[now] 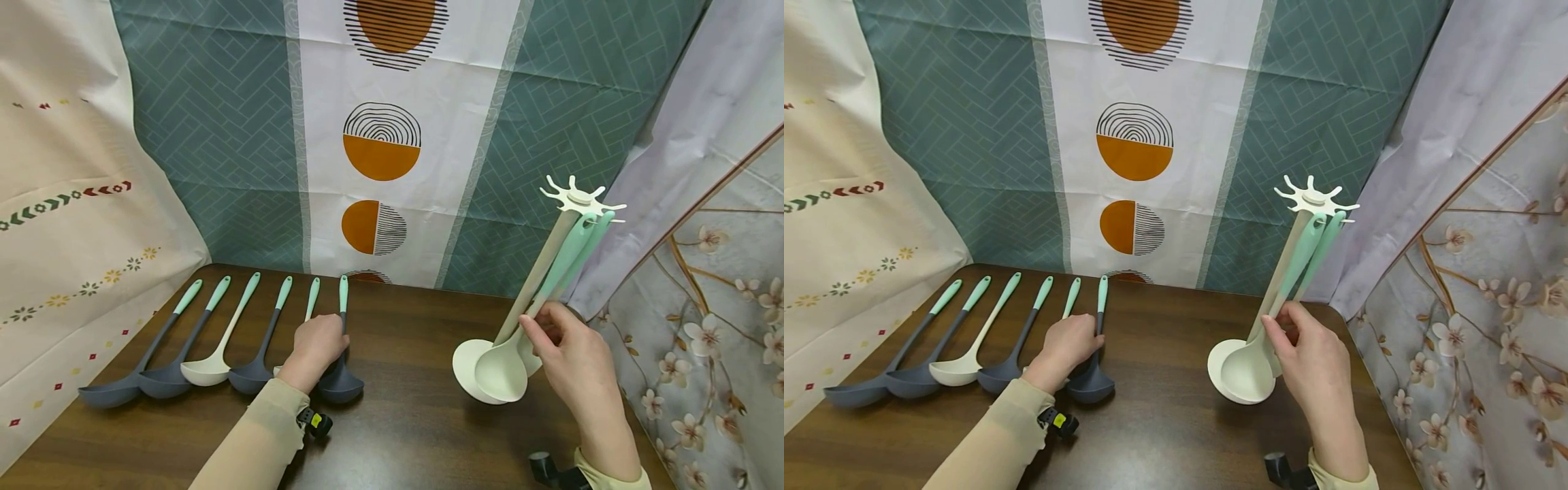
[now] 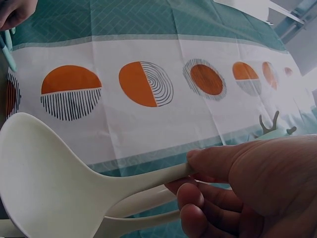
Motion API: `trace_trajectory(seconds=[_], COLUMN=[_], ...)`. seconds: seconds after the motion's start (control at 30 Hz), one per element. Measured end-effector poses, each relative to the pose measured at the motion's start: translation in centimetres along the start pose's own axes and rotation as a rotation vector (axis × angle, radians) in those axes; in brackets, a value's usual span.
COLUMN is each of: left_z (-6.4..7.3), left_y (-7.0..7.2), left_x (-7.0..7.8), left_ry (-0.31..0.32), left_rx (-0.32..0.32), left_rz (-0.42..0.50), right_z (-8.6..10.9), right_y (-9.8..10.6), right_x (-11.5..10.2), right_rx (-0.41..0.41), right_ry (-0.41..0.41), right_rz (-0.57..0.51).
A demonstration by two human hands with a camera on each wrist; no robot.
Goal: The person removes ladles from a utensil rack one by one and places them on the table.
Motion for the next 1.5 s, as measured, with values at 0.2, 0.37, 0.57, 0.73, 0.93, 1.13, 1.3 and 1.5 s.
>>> trace_trajectory(seconds=[0.2,0.37,0.57,0.73,0.93,1.13,1.3,1.5], left_z=[-0.1,-0.1,-0.1,-0.1,0.0,0.4,1.1,2.3], left_y=[-0.3,-0.2,-0.2,-0.2,-0.1,0.7,2.3,4.2], left_x=[-0.2,-0.1,0.0,0.1,0.1,0.1,0.3,1.0], left_ry=[0.003,-0.002,-0.008,-0.019,-0.025,-0.011,-0.032,-0.127], left_rx=[0.002,0.007,0.006,0.01,0.039,0.081,0.197,0.345], left_rz=[-0.021,-0.03,-0.047,-0.055,-0.071,-0.087,-0.086,-0.099], right_z=[0.1,0.1,0.1,0.1,0.1,0.1,0.1,0.4], right_y=[-0.1,-0.1,0.0,0.1,0.0,-0.1,-0.1,0.0], right_x=[-0.1,-0.1,0.1,0.1,0.1,-0.1,-0.2,-0.1], right_rx=[-0.002,0.002,0.002,0.005,0.001,-0.002,0.002,0.006], right_ry=[0.003,0.005,0.0,0.004,-0.001,-0.014,-0.011,-0.025], right_rz=[-0.005,-0.007,-0.014,-0.013,-0.013,-0.009,0.006,0.009])
Point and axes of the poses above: each hand's wrist, its own z-axis away from the middle knuckle, its own y-axis out of the back of the hand, x = y × z, the point moved 6 cm from there along -z, towards the middle knuckle, and after that the axes turned 4 degrees about -z, right-handed, at the moved point
